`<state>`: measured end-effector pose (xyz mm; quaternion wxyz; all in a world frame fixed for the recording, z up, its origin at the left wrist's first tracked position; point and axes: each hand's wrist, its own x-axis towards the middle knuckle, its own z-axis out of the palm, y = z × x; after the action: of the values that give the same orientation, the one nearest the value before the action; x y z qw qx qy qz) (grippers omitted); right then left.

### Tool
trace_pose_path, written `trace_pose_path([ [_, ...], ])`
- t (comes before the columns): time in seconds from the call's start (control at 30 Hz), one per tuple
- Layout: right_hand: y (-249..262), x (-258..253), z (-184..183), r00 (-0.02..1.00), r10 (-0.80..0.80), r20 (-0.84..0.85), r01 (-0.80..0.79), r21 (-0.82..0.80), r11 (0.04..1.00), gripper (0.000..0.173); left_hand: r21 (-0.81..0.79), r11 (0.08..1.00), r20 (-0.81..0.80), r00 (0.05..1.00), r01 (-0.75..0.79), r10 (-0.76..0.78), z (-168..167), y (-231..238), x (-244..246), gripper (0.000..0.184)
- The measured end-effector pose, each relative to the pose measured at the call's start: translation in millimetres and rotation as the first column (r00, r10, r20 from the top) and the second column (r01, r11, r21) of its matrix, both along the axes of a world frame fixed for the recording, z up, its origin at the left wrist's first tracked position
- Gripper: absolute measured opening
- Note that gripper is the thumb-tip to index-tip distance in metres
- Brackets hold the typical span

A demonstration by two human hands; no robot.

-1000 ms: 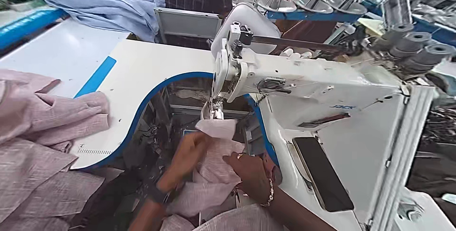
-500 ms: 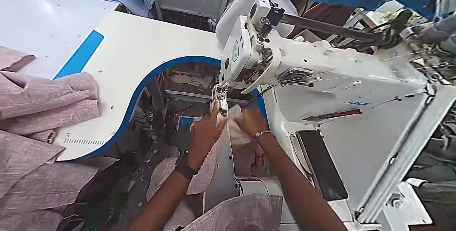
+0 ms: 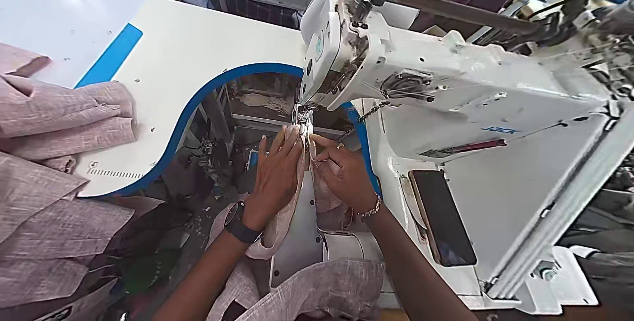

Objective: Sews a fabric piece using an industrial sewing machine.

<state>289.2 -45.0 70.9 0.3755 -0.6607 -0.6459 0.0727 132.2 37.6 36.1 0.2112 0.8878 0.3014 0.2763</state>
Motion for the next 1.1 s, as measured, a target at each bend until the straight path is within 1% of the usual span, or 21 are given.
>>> trace_pose_path([
  [0.07, -3.1, 0.1, 2.5, 0.997, 0.048, -0.053, -0.053, -0.089, 0.995, 0.019, 0.026, 1.000, 0.010, 1.000, 0.008, -0.008, 1.2, -3.5, 1.2, 0.037],
  [0.13, -2.9, 3.1, 10.2, 0.993, 0.104, -0.058, -0.113, -0.180, 0.977, 0.020, -0.011, 1.000, 0.015, 1.000, 0.019, -0.019, 6.3, -2.2, 2.6, 0.038],
  [0.2, -4.7, 4.5, 12.7, 0.990, 0.134, -0.034, -0.138, -0.215, 0.967, 0.021, -0.051, 0.999, 0.017, 1.000, 0.017, -0.016, 7.6, -0.4, 1.3, 0.037],
  [0.3, -6.2, 5.7, 13.7, 0.990, 0.141, -0.027, -0.144, -0.214, 0.966, 0.020, 0.013, 1.000, 0.016, 1.000, -0.017, 0.017, 6.7, 0.2, 5.1, 0.033],
  [0.33, -5.2, 5.4, 12.0, 0.988, 0.131, -0.076, -0.144, -0.204, 0.968, 0.020, 0.037, 0.999, 0.031, 0.999, -0.022, 0.021, 5.7, -0.6, 6.2, 0.033],
  [0.37, -2.4, 4.9, 8.8, 0.979, 0.120, -0.167, -0.152, -0.200, 0.968, 0.020, 0.034, 0.999, 0.050, 0.999, -0.021, 0.020, 5.1, -1.6, 6.5, 0.034],
  [0.43, 5.2, -2.7, -0.7, 0.908, 0.079, -0.410, -0.172, -0.193, 0.966, 0.019, -0.045, 0.999, 0.112, 0.994, -0.008, 0.013, 3.6, -4.1, 2.4, 0.038],
  [0.47, 12.1, -6.9, -3.8, 0.872, 0.065, -0.485, -0.168, -0.173, 0.970, 0.018, -0.088, 0.996, 0.160, 0.987, -0.001, 0.015, 4.3, -3.0, 1.2, 0.040],
  [0.5, 19.3, -10.9, -5.3, 0.869, 0.054, -0.492, -0.151, -0.160, 0.976, 0.017, -0.101, 0.995, 0.204, 0.979, 0.003, 0.018, 4.4, -0.8, 1.5, 0.041],
  [0.53, 23.3, -14.2, -6.5, 0.902, 0.041, -0.430, -0.117, -0.151, 0.982, 0.017, -0.100, 0.995, 0.235, 0.972, 0.014, 0.010, 4.0, 0.7, 2.9, 0.040],
  [0.6, 22.2, -21.4, -6.4, 0.981, -0.009, -0.195, -0.013, -0.110, 0.994, 0.020, -0.100, 0.994, 0.241, 0.970, 0.045, -0.020, 4.3, 2.8, 5.5, 0.036],
  [0.63, 18.8, -25.0, -6.0, 0.993, -0.045, -0.111, 0.037, -0.079, 0.996, 0.020, -0.114, 0.992, 0.228, 0.973, 0.057, -0.030, 6.1, 3.5, 5.6, 0.034],
  [0.67, 15.4, -28.4, -7.4, 0.989, -0.085, -0.118, 0.079, -0.047, 0.996, 0.019, -0.124, 0.990, 0.218, 0.975, 0.065, -0.037, 7.4, 4.3, 5.1, 0.033],
  [0.7, 14.5, -28.7, -8.6, 0.974, -0.096, -0.206, 0.090, -0.041, 0.995, 0.017, -0.126, 0.990, 0.219, 0.975, 0.068, -0.039, 7.8, 5.2, 5.7, 0.031],
  [0.77, 16.1, -24.3, -7.9, 0.917, -0.088, -0.388, 0.063, -0.076, 0.995, 0.012, -0.124, 0.990, 0.229, 0.973, 0.062, -0.033, 5.7, 4.6, 9.1, 0.032],
  [0.8, 17.5, -23.5, -8.5, 0.892, -0.095, -0.442, 0.058, -0.097, 0.994, 0.011, -0.128, 0.990, 0.225, 0.974, 0.059, -0.029, 4.5, 4.4, 9.3, 0.032],
  [0.87, 20.3, -20.4, -9.9, 0.871, -0.100, -0.481, 0.055, -0.107, 0.993, 0.011, -0.124, 0.991, 0.214, 0.976, 0.055, -0.028, 4.7, 6.0, 10.1, 0.032],
  [1.0, 23.7, -20.1, -8.8, 0.888, -0.090, -0.450, 0.065, -0.072, 0.995, 0.011, -0.106, 0.993, 0.227, 0.974, 0.052, -0.026, 6.1, 9.6, 11.5, 0.027],
  [1.03, 24.3, -21.3, -10.7, 0.910, -0.098, -0.402, 0.081, -0.058, 0.995, 0.011, -0.111, 0.992, 0.224, 0.974, 0.059, -0.033, 5.3, 12.0, 12.0, 0.028],
  [1.1, 24.7, -29.3, -16.1, 0.959, -0.156, -0.238, 0.158, -0.012, 0.987, 0.013, -0.125, 0.990, 0.215, 0.976, 0.067, -0.039, 2.6, 18.1, 13.1, 0.030],
])
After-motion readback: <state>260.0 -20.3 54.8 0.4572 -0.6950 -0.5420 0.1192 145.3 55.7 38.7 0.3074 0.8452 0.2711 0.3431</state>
